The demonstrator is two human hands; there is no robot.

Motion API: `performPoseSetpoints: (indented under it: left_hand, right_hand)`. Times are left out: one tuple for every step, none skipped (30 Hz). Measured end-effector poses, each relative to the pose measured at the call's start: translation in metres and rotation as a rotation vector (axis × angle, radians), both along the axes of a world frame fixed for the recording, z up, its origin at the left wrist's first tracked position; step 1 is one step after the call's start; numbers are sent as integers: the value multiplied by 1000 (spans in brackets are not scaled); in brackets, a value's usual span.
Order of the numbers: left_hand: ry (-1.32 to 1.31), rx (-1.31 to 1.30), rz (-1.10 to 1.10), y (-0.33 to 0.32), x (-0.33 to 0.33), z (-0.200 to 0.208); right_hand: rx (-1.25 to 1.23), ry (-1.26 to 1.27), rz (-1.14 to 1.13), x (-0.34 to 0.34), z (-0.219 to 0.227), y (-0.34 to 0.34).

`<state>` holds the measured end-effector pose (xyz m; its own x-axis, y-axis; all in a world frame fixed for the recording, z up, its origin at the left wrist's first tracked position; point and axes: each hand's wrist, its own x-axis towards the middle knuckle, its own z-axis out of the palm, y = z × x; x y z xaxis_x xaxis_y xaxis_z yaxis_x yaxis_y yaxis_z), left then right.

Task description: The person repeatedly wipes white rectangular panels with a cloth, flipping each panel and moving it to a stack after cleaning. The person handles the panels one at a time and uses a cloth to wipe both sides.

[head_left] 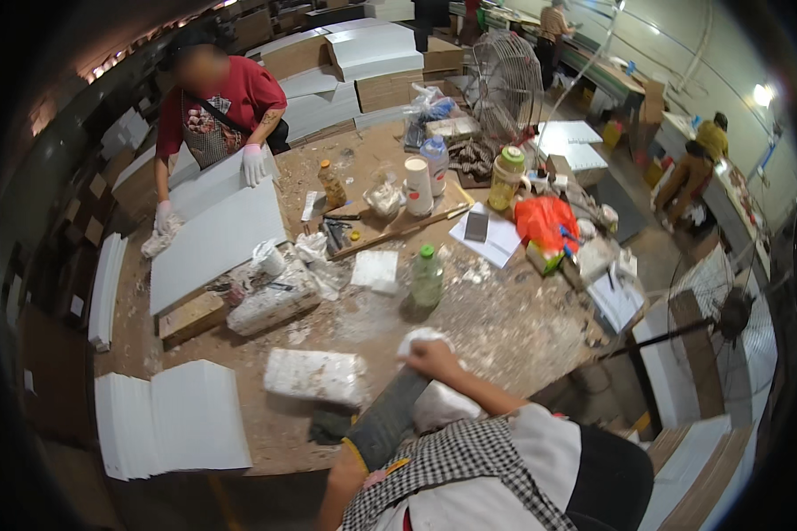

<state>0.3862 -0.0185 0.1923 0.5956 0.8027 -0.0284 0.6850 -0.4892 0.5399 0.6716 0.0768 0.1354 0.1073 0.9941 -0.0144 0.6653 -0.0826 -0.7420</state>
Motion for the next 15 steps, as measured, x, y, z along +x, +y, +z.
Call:
performPoseSetpoints:
  left_hand:
    - [-31,-47,31,2,18,7]
    - [-72,-100,57,5,41,15]
    - [-136,-175,79,11,63,26]
    - [-210,-263,101,18,83,41]
    - [-278,-324,143,23,95,59]
    - [-330,-357,214,23,99,80]
    - [-248,-223,280,16,90,108]
    - [-406,-38,473,15,97,114]
    - [-33,-49,704,2,91,134]
    - [-85,164,888,5,99,128]
    - [-85,297,979,-3,104,132]
    - [-337,263,998,-8,114,132]
    - [-505,350,857,-15,127,135]
    - [-690,453,707,-19,143,139]
    - [-672,663,410,-21,159,149]
  right_hand:
    - [25,110,104,15,-5,2]
    - [-24,167,192,34,-12,1]
    - [-18,231,193,60,-20,10]
    - [48,149,164,84,-31,13]
    - [101,60,191,118,-41,28]
    - [206,-44,175,151,-51,43]
    - [44,-9,240,180,-59,48]
    - [-64,-85,401,211,-65,50]
    - [24,-24,380,246,-69,65]
    - [89,24,392,283,-68,83]
    - [-46,-37,252,320,-66,104]
    - [10,-11,22,362,-61,126]
    - [163,-94,-151,398,-58,150]
    - [427,-101,-328,442,-52,185]
    - [653,161,-440,478,-51,214]
